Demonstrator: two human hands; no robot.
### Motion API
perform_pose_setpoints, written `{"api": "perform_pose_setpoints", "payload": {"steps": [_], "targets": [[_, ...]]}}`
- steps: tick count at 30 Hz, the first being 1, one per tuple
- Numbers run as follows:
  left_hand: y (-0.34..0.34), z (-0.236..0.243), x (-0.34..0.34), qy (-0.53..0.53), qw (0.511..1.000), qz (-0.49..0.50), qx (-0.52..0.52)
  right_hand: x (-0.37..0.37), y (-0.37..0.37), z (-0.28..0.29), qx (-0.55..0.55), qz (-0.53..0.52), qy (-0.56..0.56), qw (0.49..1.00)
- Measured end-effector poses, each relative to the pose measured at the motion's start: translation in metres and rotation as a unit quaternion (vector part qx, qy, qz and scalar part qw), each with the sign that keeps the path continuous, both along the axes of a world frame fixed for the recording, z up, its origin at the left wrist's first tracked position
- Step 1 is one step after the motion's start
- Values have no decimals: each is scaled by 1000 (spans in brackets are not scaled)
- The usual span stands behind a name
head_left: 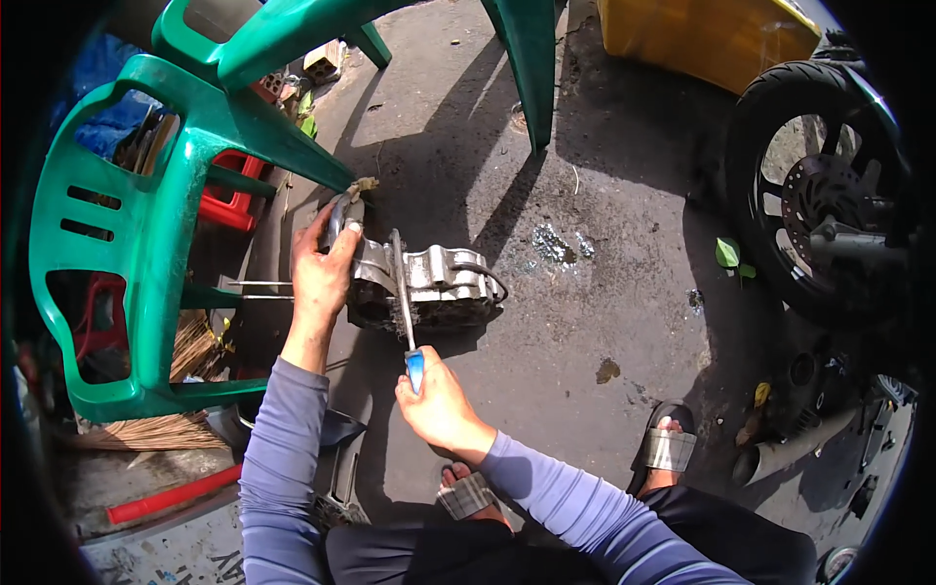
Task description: Clean and inspect a motorcycle engine crankcase using a wire brush and a screwdriver.
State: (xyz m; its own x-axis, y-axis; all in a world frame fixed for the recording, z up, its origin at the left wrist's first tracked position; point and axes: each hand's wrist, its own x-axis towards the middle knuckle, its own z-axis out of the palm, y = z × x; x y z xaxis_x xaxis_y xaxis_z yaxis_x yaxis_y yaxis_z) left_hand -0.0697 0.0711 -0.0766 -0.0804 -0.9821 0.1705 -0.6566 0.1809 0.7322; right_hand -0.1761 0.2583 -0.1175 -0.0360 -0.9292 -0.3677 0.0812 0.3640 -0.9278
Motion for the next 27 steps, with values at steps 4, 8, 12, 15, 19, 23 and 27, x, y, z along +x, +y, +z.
{"api": "perform_pose_setpoints", "payload": {"steps": [4,8,12,15,19,23,27], "targets": [[-12,-9,11,74,997,16,31,-5,-3,-4,5,36,12,999],[-10,-10,12,95,995,7,25,-12,10,3,42,60,12,997],[-11,-10,11,122,991,1,60,-12,11,-6,23,65,23,997],[-7,-9,9,105,993,15,52,-18,22,-6,72,99,22,992],[-7,-5,5,98,994,13,55,-17,7,-3,7,58,17,998],[-12,-5,4,65,997,20,38,-14,32,-21,20,84,18,996],[-9,-5,2,91,994,15,64,-14,-1,-3,-50,20,26,998]]}}
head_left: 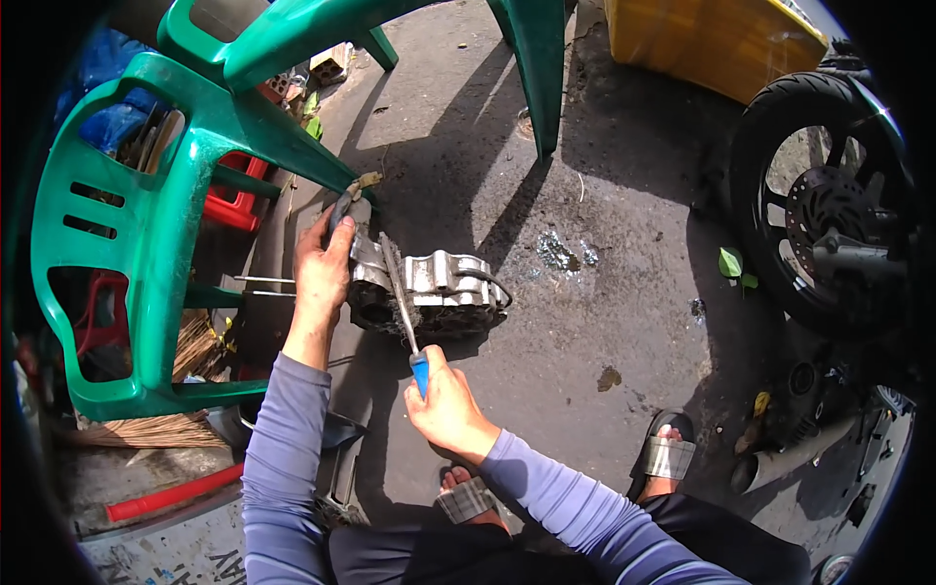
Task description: Clean and inspect a motorcycle engine crankcase using a wire brush and a screwdriver.
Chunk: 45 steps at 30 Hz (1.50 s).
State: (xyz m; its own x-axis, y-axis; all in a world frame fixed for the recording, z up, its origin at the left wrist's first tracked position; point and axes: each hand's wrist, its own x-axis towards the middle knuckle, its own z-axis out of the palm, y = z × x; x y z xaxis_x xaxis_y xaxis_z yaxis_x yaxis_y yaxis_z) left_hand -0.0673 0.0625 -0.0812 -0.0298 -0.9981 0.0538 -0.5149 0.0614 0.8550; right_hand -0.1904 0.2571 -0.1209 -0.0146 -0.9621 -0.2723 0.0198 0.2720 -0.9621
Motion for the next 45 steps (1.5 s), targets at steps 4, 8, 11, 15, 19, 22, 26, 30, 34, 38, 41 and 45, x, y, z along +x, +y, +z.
{"api": "perform_pose_setpoints", "payload": {"steps": [4,8,11,15,19,22,26,30,34,38,41,45], "targets": [[-5,-4,3,38,999,-6,-3,-8,20,-9,13,32,-3,999],[0,10,-9,47,998,-13,33,-9,-11,-4,-45,12,36,998],[-4,10,-5,54,998,-8,37,-8,30,-30,-10,53,18,998],[0,16,-13,61,997,-21,43,-16,-25,-14,-71,-3,66,995],[-5,15,-12,94,994,-40,43,-13,14,-43,-35,35,85,995],[-7,10,-10,91,994,-48,37,-12,-3,-28,-64,14,71,995],[-7,10,-9,96,993,-36,54,-11,-18,-28,-124,0,88,988],[-7,12,-8,126,990,-24,53,-20,3,-38,-57,33,69,995],[-5,18,-12,147,985,-50,76,-32,-50,3,-149,24,119,981],[0,11,-3,148,988,3,43,-32,-30,-1,-130,34,74,988],[9,15,-18,82,996,-45,7,-54,-72,24,-128,58,163,977],[9,12,-16,46,997,-62,-27,-42,-22,3,-60,54,64,995]]}}
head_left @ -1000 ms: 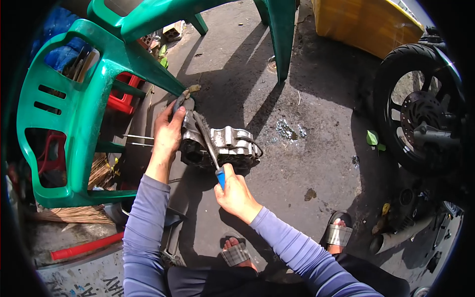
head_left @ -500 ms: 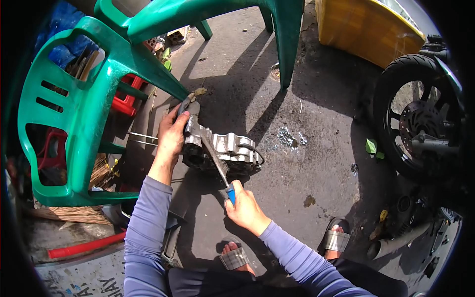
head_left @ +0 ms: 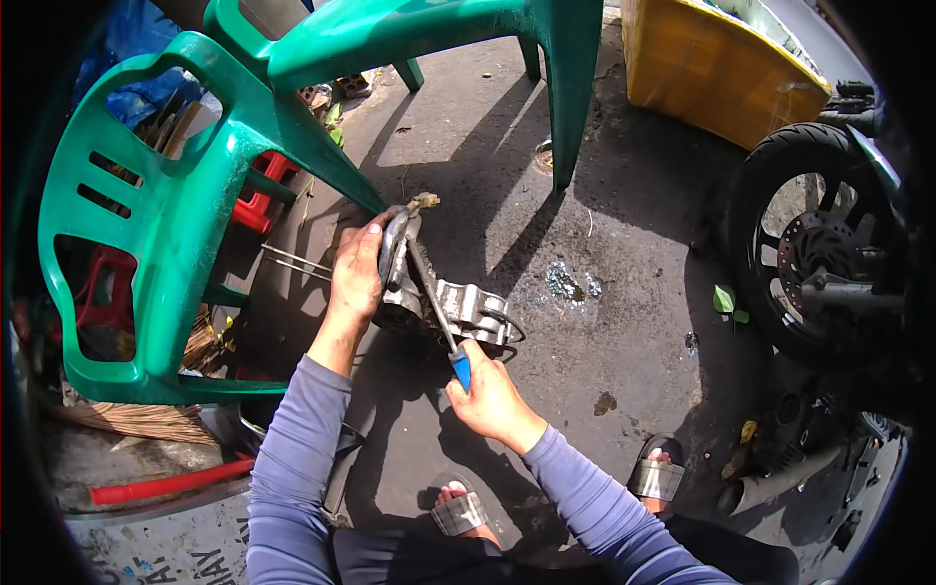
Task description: Clean and inspect a motorcycle engine crankcase using a wire brush and a screwdriver.
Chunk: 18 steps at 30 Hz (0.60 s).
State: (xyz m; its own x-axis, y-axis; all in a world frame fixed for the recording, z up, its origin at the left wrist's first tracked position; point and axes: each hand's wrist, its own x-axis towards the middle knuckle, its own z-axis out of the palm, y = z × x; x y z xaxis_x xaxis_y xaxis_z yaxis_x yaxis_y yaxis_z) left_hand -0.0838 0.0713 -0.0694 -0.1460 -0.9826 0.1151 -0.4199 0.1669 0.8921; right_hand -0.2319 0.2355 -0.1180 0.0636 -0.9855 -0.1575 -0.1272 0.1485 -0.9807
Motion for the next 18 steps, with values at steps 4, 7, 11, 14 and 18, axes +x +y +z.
{"api": "perform_pose_setpoints", "payload": {"steps": [4,7,11,14,18], "targets": [[-2,0,-5,-36,999,-26,-20,-8,-40,8,-71,-46,62,995],[1,-2,-5,-51,998,-4,-22,11,9,-27,-19,-35,15,999],[0,-9,9,-42,999,5,-30,6,-16,-7,-14,-29,5,999],[1,-9,9,-65,997,-3,-38,16,-9,-15,-12,-43,8,999],[1,-4,3,-73,996,12,-44,41,26,-41,19,-73,-51,996]]}}
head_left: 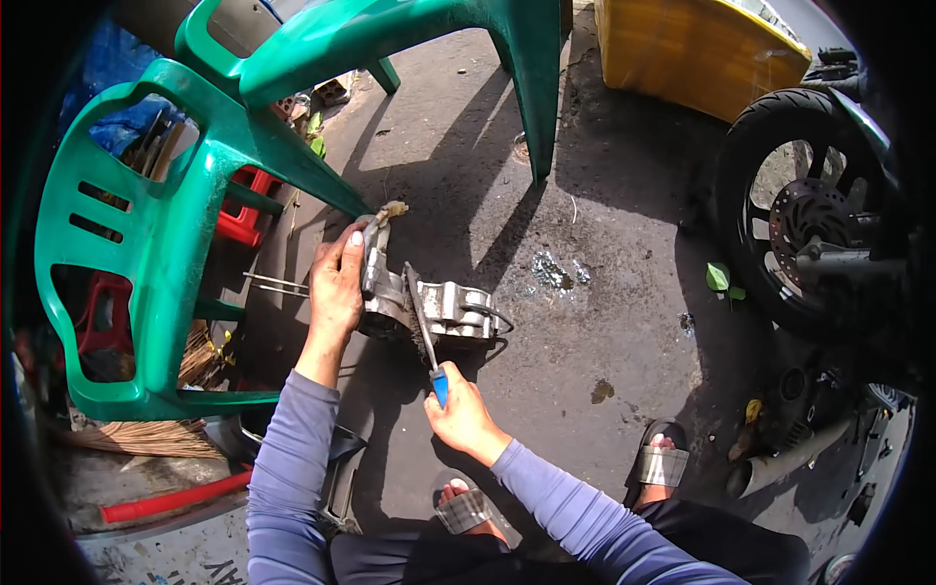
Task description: Clean and inspect a motorcycle engine crankcase using a wire brush and a screwdriver.
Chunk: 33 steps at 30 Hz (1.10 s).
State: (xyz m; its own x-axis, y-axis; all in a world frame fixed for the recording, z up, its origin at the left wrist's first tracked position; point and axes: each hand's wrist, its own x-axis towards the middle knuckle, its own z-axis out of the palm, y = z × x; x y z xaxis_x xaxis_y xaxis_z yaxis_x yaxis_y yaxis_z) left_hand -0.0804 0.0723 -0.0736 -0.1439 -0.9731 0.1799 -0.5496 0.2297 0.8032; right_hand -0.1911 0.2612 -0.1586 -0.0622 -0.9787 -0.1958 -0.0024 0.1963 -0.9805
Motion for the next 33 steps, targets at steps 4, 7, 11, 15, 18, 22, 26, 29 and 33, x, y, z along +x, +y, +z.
{"api": "perform_pose_setpoints", "payload": {"steps": [4,7,11,15,18,22,26,29,33], "targets": [[4,-2,1,0,999,34,15,8,-36,38,2,-54,-5,999],[6,4,5,-39,998,43,5,33,7,16,73,-34,-31,996],[-4,-9,18,-26,998,52,6,42,-12,39,80,-59,-59,993],[0,-3,9,-17,999,41,10,22,6,26,86,-24,-59,994],[7,0,4,-33,998,46,-5,22,5,44,95,-8,-56,994],[4,-1,5,-49,998,45,-13,8,0,38,95,1,-67,993],[7,1,0,-30,999,44,-3,12,1,38,67,-5,-56,996],[17,5,-5,-44,998,39,-7,-9,-40,43,17,-30,-19,999],[16,10,-5,-73,996,42,-19,6,4,53,91,18,-70,993]]}}
